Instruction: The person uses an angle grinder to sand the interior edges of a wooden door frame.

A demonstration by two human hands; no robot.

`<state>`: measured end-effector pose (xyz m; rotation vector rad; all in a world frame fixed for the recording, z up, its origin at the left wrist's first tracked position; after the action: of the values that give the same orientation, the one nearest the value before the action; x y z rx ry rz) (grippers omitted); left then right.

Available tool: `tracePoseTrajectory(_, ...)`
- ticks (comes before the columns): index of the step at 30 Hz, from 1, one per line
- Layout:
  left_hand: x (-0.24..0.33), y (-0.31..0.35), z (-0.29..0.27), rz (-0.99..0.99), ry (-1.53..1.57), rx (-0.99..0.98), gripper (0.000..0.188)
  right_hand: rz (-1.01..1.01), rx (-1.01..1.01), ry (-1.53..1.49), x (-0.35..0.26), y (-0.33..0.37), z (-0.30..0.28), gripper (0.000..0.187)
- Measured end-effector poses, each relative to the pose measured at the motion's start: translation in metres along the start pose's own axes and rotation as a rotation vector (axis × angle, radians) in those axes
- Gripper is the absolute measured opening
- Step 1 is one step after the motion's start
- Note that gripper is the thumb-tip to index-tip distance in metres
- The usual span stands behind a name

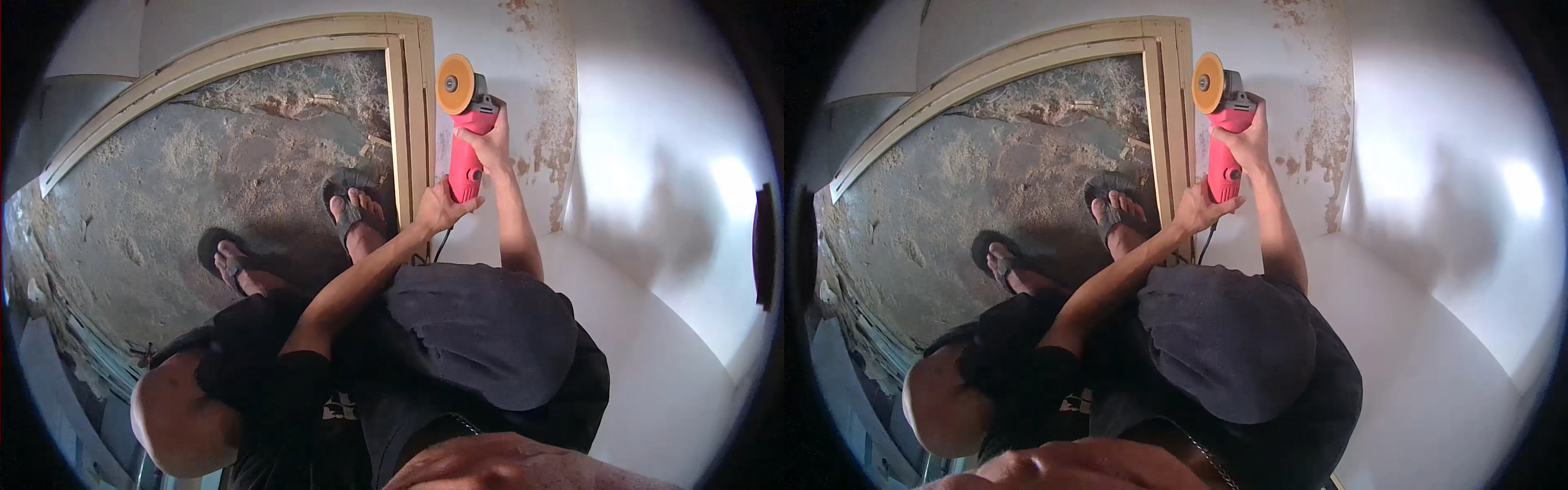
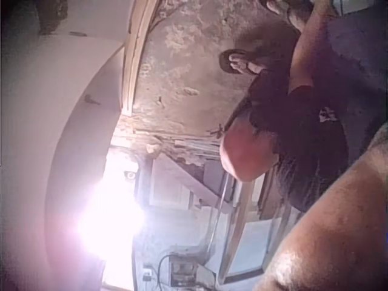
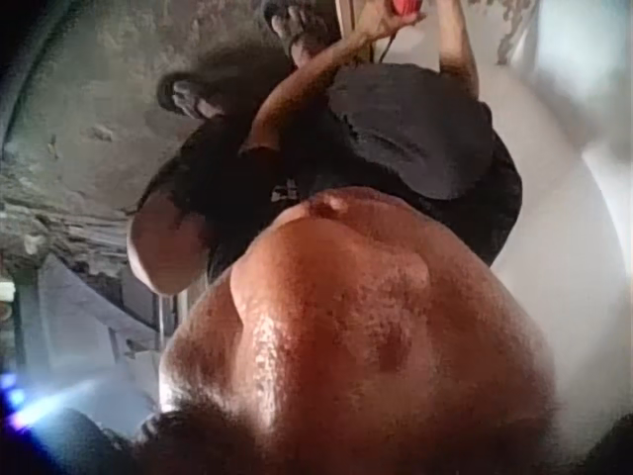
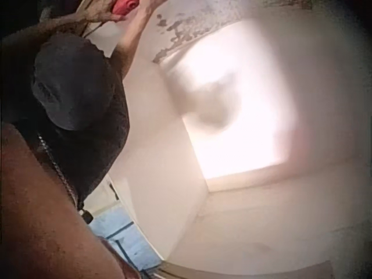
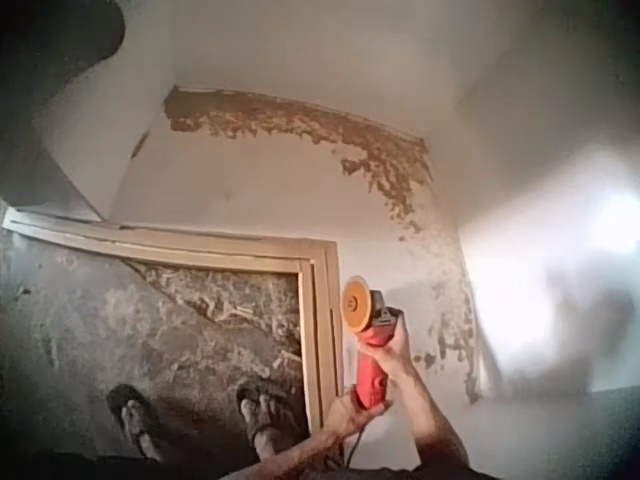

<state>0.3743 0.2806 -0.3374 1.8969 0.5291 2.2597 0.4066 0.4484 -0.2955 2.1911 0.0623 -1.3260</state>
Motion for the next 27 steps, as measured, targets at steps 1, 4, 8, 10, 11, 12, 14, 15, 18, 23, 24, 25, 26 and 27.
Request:
tracePoseTrajectory(1, 0.0, 0.0, -0.001, -0.01, 0.016, -0.006, 0.073, -0.009, 0.002, 0.01, -0.001, 0.001, 0.002, 0.079)
tracePoseTrajectory(4, -0.003, -0.001, 0.005, -0.018, 0.035, -0.007, 0.068, -0.048, 0.007, 0.055, 0.006, -0.002, -0.004, 0.079)
tracePoseTrajectory(8, -0.012, 0.0, 0.007, -0.011, 0.037, 0.009, 0.061, -0.035, -0.013, 0.035, 0.004, 0.0, 0.001, 0.079)
tracePoseTrajectory(10, -0.008, 0.0, 0.007, -0.001, 0.078, -0.001, 0.059, -0.041, -0.004, 0.057, 0.003, -0.001, 0.001, 0.079)
tracePoseTrajectory(11, -0.006, 0.001, 0.006, 0.01, 0.094, -0.001, 0.058, -0.041, -0.001, 0.067, 0.005, -0.001, 0.0, 0.079)
tracePoseTrajectory(12, -0.004, 0.002, 0.005, 0.02, 0.11, 0.0, 0.058, -0.037, -0.004, 0.056, 0.006, 0.0, -0.001, 0.078)
tracePoseTrajectory(14, -0.006, 0.0, 0.006, 0.011, 0.08, -0.01, 0.057, -0.033, -0.015, 0.033, 0.006, -0.001, 0.0, 0.078)
tracePoseTrajectory(15, -0.007, -0.001, 0.006, 0.008, 0.065, -0.012, 0.056, -0.038, -0.007, 0.048, 0.005, -0.001, 0.001, 0.078)
tracePoseTrajectory(18, -0.007, 0.001, 0.005, 0.021, 0.116, -0.01, 0.058, -0.044, 0.005, 0.058, 0.005, -0.002, 0.003, 0.078)
tracePoseTrajectory(23, -0.005, 0.0, 0.003, 0.019, 0.081, -0.01, 0.059, -0.054, 0.005, 0.058, 0.001, 0.0, 0.002, 0.079)
tracePoseTrajectory(24, -0.006, 0.0, 0.002, 0.02, 0.077, -0.001, 0.06, -0.05, 0.003, 0.054, 0.002, 0.0, 0.002, 0.08)
tracePoseTrajectory(25, -0.006, 0.0, 0.002, 0.014, 0.051, -0.008, 0.061, -0.045, 0.0, 0.051, 0.002, 0.0, 0.002, 0.08)
tracePoseTrajectory(26, -0.007, -0.001, 0.002, 0.008, 0.024, -0.012, 0.062, -0.041, -0.004, 0.046, 0.0, 0.0, 0.003, 0.081)
tracePoseTrajectory(27, -0.008, -0.002, 0.001, 0.003, -0.004, -0.016, 0.062, -0.044, -0.008, 0.036, 0.0, 0.0, 0.004, 0.081)
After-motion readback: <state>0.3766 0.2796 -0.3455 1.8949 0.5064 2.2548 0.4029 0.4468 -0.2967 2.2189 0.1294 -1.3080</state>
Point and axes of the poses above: each hand's wrist, its own y-axis away from the middle knuckle, its own z-axis out of the palm, x = y × z, the point moved 2 cm from there along -y, towards the middle knuckle, and after that the axes turned 13 degrees about z, right-handed, at the moved point
